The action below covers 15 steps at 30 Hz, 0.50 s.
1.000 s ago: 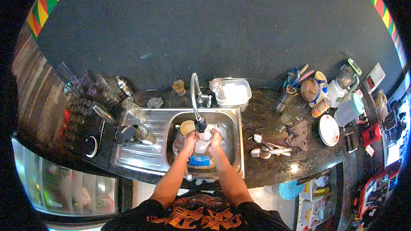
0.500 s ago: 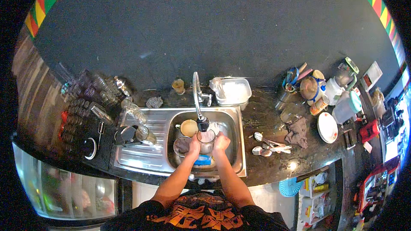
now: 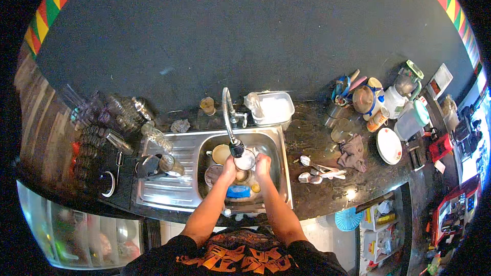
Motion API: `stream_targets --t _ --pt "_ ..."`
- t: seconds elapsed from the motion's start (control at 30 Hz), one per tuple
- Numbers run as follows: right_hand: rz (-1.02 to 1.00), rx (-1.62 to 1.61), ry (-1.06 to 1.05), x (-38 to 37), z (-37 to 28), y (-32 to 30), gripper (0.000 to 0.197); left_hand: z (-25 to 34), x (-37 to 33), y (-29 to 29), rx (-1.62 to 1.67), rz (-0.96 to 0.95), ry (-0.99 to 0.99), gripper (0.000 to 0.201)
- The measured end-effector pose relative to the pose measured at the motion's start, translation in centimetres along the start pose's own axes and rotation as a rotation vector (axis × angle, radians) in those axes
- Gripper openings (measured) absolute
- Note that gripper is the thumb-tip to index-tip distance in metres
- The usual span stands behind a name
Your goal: Washing and rinsing glassware in a bar service sink.
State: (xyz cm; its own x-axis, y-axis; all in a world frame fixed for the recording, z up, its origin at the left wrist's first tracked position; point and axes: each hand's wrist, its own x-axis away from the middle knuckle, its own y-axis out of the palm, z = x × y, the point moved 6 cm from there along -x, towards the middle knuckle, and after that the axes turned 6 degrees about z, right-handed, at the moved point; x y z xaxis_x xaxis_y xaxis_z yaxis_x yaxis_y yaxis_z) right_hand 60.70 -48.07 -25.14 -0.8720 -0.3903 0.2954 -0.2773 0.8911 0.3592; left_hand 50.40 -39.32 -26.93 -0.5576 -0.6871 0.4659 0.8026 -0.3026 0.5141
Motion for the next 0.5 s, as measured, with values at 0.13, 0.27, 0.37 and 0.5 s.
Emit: stream_targets --t 0.13,0.27,0.37,0.5 --pt "0.005 -0.311 0.220 -0.2 1.9 0.4 0.021 3.0 3.5 2.2 -0.290 0.026 0.179 0.035" --pt "-0.059 -0.213 -0.004 -0.4 1.3 1.8 0.021 1.6 1.3 -0.2 -0.071 0.032 0.137 0.034" --pt "0.121 -0.190 -0.030 -0.6 -0.2 1.1 0.023 0.7 0.8 0.2 -0.096 0.079 0.080 0.035" --pt "0.105 -0.101 -0.163 -0.9 -1.5 0.3 0.026 0.8 2.2 1.0 -0.125 0.043 0.073 0.036"
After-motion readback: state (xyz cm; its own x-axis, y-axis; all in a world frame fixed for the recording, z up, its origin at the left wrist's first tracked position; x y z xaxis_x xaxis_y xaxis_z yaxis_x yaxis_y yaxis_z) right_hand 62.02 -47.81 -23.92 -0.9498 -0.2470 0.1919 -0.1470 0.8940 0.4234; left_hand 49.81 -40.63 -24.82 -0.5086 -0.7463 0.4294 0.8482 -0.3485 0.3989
